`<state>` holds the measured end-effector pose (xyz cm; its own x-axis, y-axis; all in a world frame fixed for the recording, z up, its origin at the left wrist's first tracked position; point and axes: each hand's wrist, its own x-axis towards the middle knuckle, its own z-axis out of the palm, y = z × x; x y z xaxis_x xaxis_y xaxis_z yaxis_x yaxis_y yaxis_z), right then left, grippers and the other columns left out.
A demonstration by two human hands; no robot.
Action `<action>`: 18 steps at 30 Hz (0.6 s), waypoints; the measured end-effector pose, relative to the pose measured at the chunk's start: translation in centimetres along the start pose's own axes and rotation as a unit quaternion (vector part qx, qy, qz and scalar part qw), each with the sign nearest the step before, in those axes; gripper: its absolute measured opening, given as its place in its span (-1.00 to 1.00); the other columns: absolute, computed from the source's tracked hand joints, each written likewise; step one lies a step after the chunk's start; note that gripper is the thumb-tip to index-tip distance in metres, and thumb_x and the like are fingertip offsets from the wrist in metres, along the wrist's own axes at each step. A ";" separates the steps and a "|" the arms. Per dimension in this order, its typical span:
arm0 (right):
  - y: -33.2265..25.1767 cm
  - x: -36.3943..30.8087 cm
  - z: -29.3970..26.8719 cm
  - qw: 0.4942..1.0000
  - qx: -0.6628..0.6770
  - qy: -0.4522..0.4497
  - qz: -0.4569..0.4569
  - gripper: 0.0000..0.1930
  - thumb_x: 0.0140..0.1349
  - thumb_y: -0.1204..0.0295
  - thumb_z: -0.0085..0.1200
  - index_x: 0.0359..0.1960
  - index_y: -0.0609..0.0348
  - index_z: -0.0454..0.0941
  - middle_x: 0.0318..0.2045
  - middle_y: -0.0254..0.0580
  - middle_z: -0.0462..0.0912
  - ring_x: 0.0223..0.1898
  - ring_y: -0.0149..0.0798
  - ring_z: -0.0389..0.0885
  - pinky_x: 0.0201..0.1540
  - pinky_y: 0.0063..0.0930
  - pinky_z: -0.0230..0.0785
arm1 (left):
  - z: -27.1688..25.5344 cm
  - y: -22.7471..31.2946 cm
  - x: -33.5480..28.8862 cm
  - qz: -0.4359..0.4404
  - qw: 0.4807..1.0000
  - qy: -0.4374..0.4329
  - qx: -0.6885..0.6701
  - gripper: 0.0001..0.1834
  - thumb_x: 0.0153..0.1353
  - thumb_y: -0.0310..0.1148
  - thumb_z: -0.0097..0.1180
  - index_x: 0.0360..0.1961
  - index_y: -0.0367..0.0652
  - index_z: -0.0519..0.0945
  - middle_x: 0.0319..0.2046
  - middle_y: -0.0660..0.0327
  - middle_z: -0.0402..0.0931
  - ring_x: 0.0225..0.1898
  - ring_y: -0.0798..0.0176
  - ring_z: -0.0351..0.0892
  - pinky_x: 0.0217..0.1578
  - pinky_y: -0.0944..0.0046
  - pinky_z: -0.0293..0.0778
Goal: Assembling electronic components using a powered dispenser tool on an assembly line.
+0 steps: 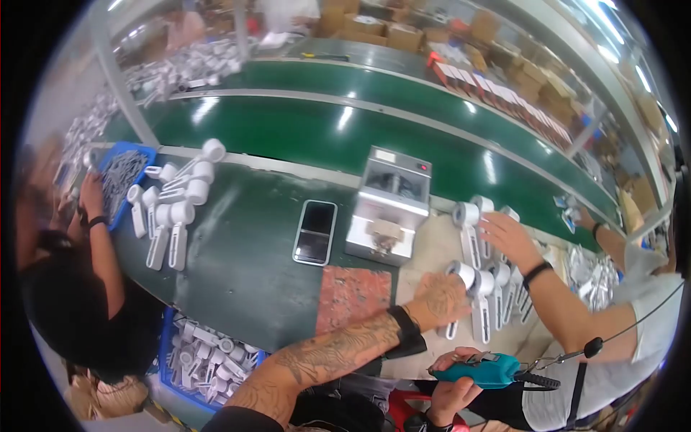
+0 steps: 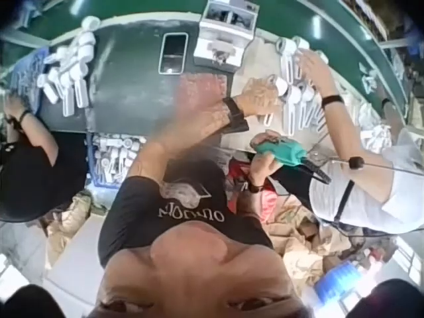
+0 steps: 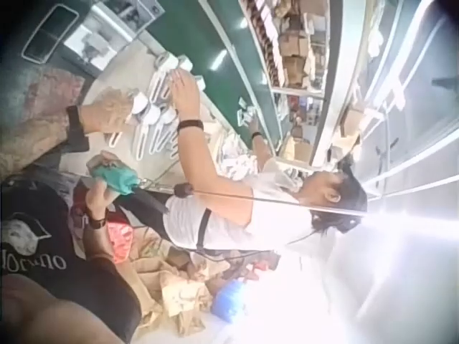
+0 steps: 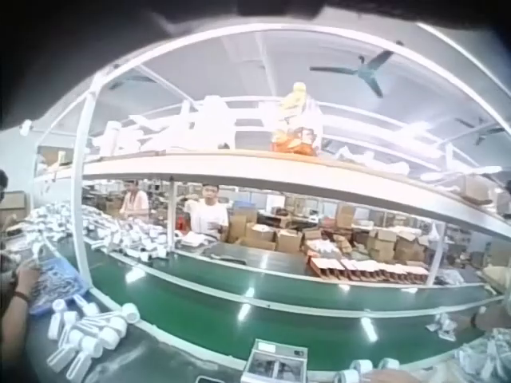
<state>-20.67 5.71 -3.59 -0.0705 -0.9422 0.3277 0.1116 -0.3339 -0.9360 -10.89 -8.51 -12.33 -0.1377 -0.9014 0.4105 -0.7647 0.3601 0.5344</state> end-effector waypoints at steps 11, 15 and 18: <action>0.0 1.2 1.4 0.998 0.013 0.003 0.057 -0.16 0.08 -0.28 0.18 -0.06 0.41 0.38 -0.52 -0.15 0.49 -0.49 -0.25 0.51 -0.39 -0.40 0.42 | -14.6 0.4 -2.0 0.057 0.994 0.003 -0.095 -0.69 0.13 -0.27 0.16 -0.18 -0.25 0.52 -0.35 0.16 0.46 -0.29 0.08 0.54 -0.35 0.07 0.50; 0.5 1.9 2.0 0.996 0.022 -0.032 0.086 -0.19 0.07 -0.29 0.18 -0.15 0.39 0.38 -0.56 -0.19 0.46 -0.53 -0.28 0.49 -0.42 -0.42 0.42 | -18.5 -1.8 -3.8 0.034 0.995 -0.047 -0.075 -0.68 0.08 -0.27 0.25 -0.21 -0.26 0.55 -0.33 0.17 0.45 -0.24 0.12 0.55 -0.37 0.15 0.52; 0.2 3.1 3.9 0.995 0.053 -0.034 0.076 -0.27 0.11 -0.25 0.17 -0.24 0.33 0.36 -0.58 -0.21 0.43 -0.56 -0.29 0.46 -0.48 -0.41 0.40 | -18.3 -4.3 -5.4 0.059 0.996 -0.054 -0.031 -0.69 0.09 -0.24 0.24 -0.21 -0.20 0.57 -0.30 0.18 0.47 -0.18 0.15 0.56 -0.29 0.12 0.52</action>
<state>-17.02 2.62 -2.30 0.0215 -0.9805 0.1951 0.2201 -0.1857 -0.9576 4.66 -0.78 -3.26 -0.2942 -0.8711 0.3934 -0.6996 0.4766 0.5324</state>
